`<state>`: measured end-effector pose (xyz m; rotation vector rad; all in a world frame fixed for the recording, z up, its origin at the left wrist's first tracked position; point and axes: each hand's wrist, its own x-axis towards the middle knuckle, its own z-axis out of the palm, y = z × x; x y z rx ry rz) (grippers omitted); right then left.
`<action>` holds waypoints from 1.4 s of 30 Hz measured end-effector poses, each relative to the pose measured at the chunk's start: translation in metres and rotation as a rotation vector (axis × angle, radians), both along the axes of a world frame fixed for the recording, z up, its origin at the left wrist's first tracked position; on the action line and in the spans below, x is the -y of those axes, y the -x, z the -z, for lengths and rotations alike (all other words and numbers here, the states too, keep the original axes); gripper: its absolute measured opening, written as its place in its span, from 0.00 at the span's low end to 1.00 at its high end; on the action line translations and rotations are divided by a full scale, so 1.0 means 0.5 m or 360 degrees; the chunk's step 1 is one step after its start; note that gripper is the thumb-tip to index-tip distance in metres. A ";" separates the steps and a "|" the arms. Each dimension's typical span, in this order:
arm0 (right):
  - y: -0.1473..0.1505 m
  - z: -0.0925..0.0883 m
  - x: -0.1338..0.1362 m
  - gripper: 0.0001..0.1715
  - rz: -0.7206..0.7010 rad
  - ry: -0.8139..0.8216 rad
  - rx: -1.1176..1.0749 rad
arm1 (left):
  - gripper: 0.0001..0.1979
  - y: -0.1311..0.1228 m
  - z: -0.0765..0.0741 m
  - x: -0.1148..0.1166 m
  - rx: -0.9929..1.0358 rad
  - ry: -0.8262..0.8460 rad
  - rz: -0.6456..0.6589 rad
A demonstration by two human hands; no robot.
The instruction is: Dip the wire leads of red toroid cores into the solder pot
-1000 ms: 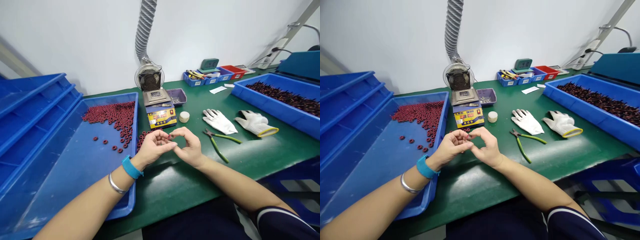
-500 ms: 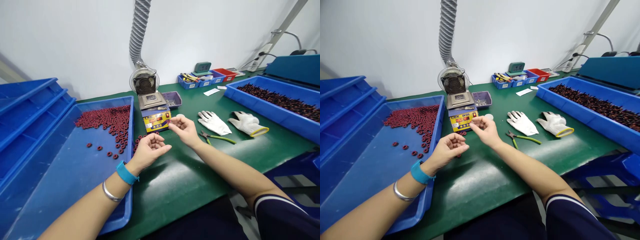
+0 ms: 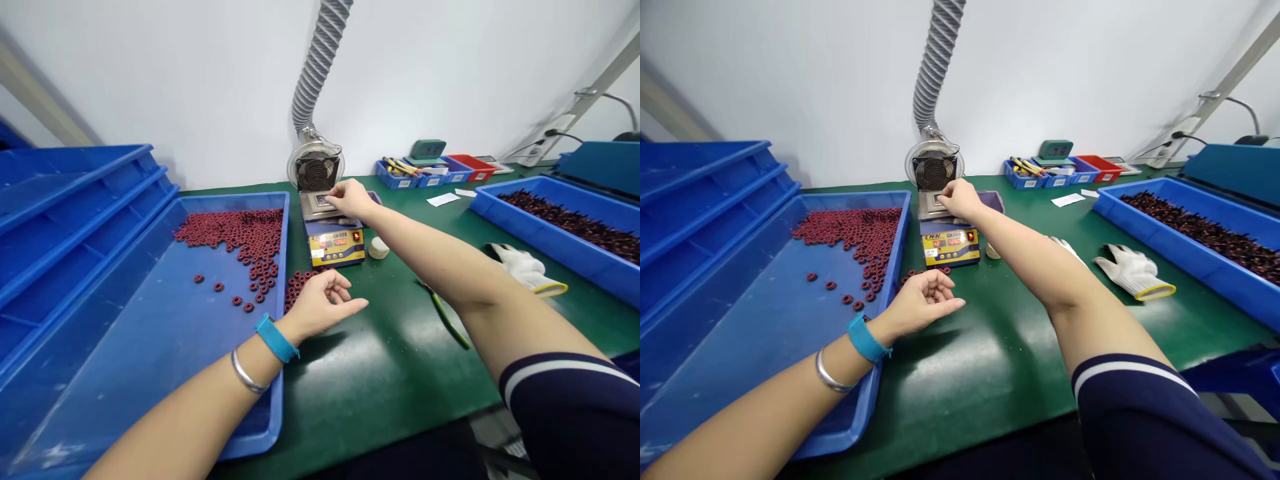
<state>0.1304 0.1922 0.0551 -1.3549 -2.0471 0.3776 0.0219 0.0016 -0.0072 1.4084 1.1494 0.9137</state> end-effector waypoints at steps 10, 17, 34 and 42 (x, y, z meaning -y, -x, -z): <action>0.038 -0.002 -0.035 0.10 0.0133 -0.0045 0.0397 | 0.23 0.006 0.008 -0.005 -0.0100 -0.0059 0.0057; 0.047 0.007 -0.042 0.07 0.0114 -0.0034 0.0327 | 0.23 0.007 0.012 -0.005 -0.0080 -0.0035 0.0089; -0.082 0.104 0.284 0.15 -0.0455 0.0340 -0.1188 | 0.24 0.004 -0.019 -0.009 0.0464 0.0081 -0.0339; -0.099 0.163 0.356 0.06 -0.0494 -0.0405 -0.0836 | 0.18 0.003 -0.037 -0.004 0.0163 -0.0039 -0.0173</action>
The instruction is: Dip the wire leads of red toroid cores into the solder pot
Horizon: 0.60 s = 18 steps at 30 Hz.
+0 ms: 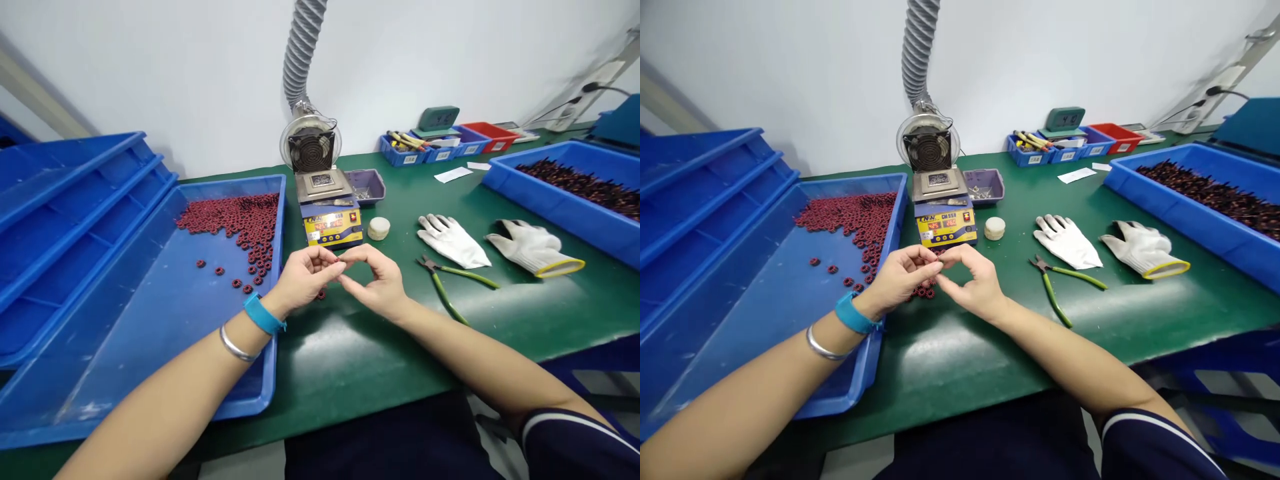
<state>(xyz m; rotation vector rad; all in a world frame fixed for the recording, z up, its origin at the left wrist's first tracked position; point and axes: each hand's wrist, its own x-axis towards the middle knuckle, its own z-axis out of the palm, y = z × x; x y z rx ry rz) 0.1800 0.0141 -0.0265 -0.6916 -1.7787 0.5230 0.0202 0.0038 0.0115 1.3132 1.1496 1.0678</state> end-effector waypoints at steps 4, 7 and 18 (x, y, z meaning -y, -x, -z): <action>-0.017 0.049 -0.033 0.07 -0.0041 0.0115 0.0233 | 0.11 0.105 -0.039 -0.025 -0.0757 -0.0386 -0.0114; -0.022 0.081 -0.050 0.08 -0.0258 0.0318 0.0681 | 0.06 0.216 -0.060 -0.040 -0.1488 -0.0283 -0.0260; 0.009 0.101 -0.038 0.12 -0.0347 0.0370 0.0915 | 0.08 0.291 -0.006 0.010 -0.2213 0.0472 -0.0018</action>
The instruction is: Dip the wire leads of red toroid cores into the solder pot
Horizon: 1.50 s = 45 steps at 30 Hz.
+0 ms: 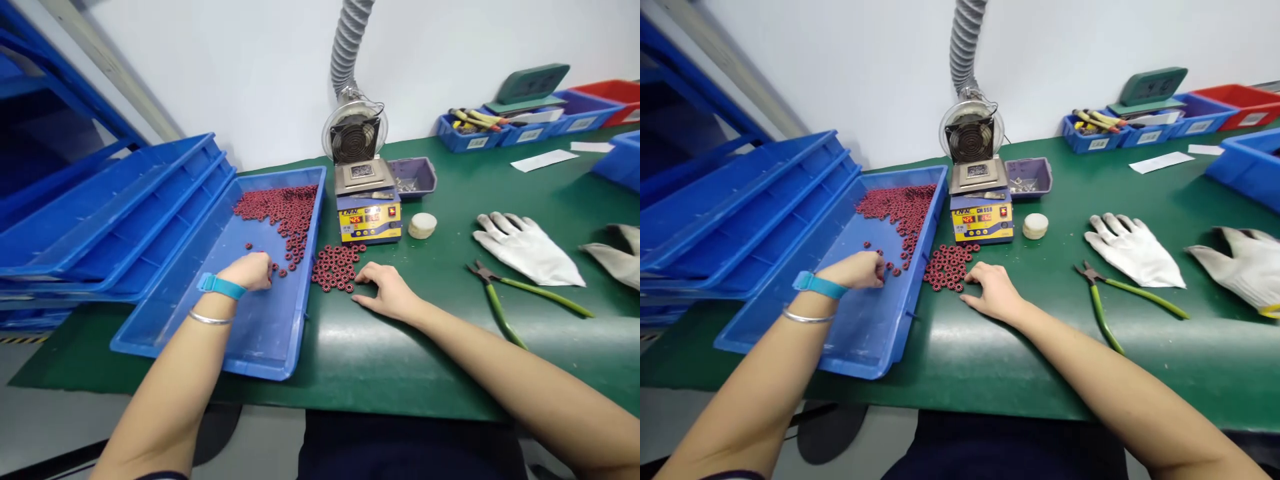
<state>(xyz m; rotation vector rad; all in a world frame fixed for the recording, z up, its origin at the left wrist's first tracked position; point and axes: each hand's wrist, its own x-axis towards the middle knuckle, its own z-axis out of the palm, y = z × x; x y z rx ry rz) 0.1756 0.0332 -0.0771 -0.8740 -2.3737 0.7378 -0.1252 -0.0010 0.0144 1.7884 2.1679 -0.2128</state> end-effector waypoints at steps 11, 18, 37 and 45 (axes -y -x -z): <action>0.028 0.000 0.008 0.06 0.0142 0.0087 -0.0099 | 0.12 0.034 0.014 -0.011 0.0130 -0.0396 -0.0159; 0.009 -0.026 0.004 0.13 0.0197 0.1099 -0.0956 | 0.17 -0.114 -0.029 -0.001 0.1347 -0.1012 -0.0288; -0.019 -0.083 0.028 0.10 0.0184 0.0092 -0.1178 | 0.25 -0.295 0.023 -0.011 0.1543 -0.0751 0.0245; -0.011 -0.095 0.046 0.05 0.0152 -0.0127 -0.1034 | 0.20 -0.294 0.031 -0.007 0.1391 -0.0797 0.0687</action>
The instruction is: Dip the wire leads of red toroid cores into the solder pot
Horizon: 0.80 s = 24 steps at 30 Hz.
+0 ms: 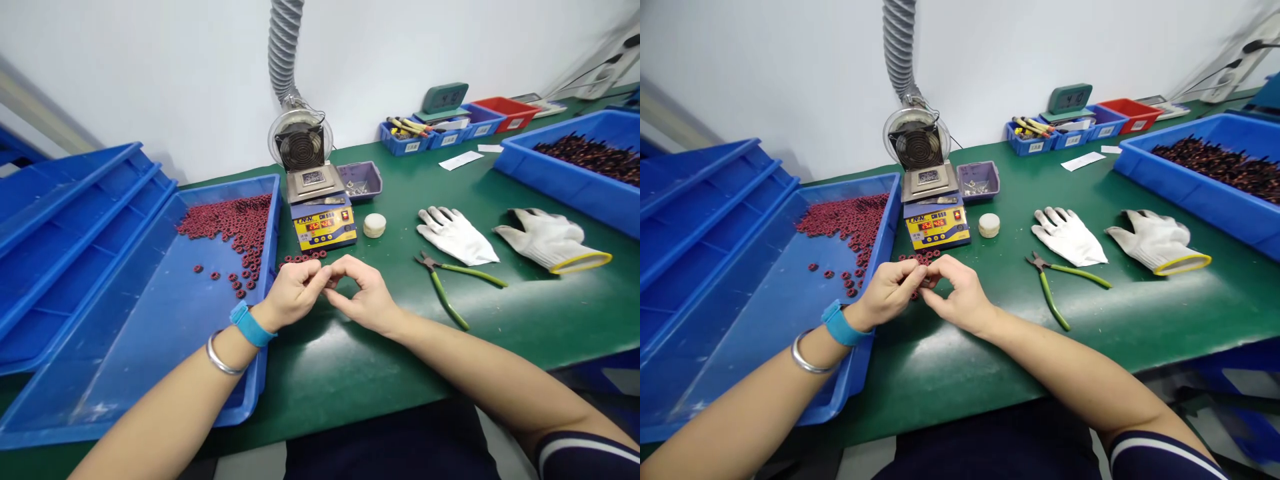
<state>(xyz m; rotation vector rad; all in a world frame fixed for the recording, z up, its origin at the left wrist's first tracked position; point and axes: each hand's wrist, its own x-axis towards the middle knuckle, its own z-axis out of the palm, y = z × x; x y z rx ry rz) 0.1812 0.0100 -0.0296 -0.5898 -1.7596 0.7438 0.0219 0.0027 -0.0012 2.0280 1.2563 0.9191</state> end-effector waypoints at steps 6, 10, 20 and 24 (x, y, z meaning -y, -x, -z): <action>-0.001 0.008 -0.001 0.06 -0.0065 0.0126 -0.0031 | 0.25 -0.003 -0.028 0.003 0.0565 -0.0163 -0.0261; -0.001 0.012 -0.004 0.09 -0.0103 0.0342 -0.0113 | 0.27 0.003 -0.055 -0.002 0.1249 -0.0241 -0.0544; -0.002 0.009 -0.020 0.12 -0.0093 0.0452 -0.0251 | 0.16 0.008 -0.005 -0.007 0.1143 0.0253 -0.0399; -0.005 -0.001 -0.013 0.06 0.0029 0.0125 -0.0084 | 0.11 0.008 -0.004 -0.001 0.0838 0.0238 -0.0239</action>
